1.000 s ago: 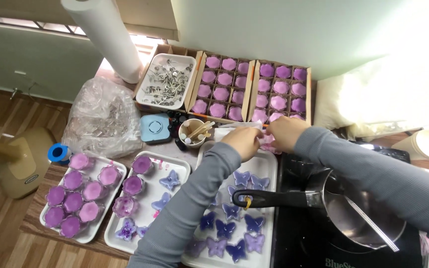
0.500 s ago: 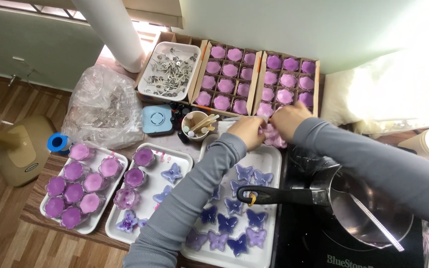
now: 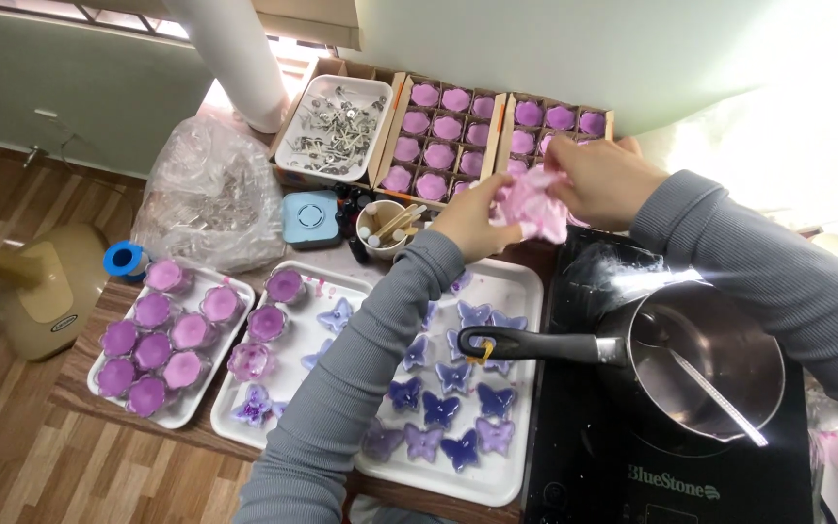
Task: Applying glitter to butterfly-shaped wax candles and organizing candle molds.
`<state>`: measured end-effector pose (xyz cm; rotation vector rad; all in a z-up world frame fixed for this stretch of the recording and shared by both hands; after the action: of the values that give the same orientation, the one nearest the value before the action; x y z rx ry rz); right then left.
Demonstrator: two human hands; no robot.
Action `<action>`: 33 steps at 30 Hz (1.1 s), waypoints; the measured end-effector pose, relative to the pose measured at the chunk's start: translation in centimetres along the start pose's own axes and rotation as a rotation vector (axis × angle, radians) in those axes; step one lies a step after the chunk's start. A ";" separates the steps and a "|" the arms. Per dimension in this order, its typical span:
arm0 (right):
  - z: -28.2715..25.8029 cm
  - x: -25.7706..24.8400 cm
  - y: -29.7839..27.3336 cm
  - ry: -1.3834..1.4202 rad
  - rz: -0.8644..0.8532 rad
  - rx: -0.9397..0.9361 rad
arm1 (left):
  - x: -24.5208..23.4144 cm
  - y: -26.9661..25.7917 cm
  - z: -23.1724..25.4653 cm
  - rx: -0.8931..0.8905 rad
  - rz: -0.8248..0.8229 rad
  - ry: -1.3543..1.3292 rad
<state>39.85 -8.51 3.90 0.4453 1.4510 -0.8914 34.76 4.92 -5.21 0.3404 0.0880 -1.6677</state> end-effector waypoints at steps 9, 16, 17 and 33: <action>-2.2 -5.3 -3.4 0.579 0.343 -0.204 | -2.2 0.0 2.2 0.154 0.131 -0.564; -1.8 -5.6 -8.1 0.692 0.166 -0.110 | -3.9 -4.6 9.6 0.102 0.112 -0.291; -1.4 -5.2 -9.0 0.693 0.144 -0.090 | -3.9 -5.5 10.9 0.117 0.093 -0.293; 8.9 3.6 -36.0 1.419 0.420 0.084 | 7.3 -17.0 20.6 0.219 -0.126 -0.221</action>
<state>18.49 -38.30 10.41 1.5781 2.4114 -0.1881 13.95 -5.10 10.05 0.3174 -0.2446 -1.8341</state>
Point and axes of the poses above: each hand's wrist, its own y-axis towards the middle knuckle, its own x-axis out of the palm, z = x × y, the point moved 7 cm from there along y, towards the middle knuckle, and after that the axes turned 13 degrees about -y, right-handed, at the moved point
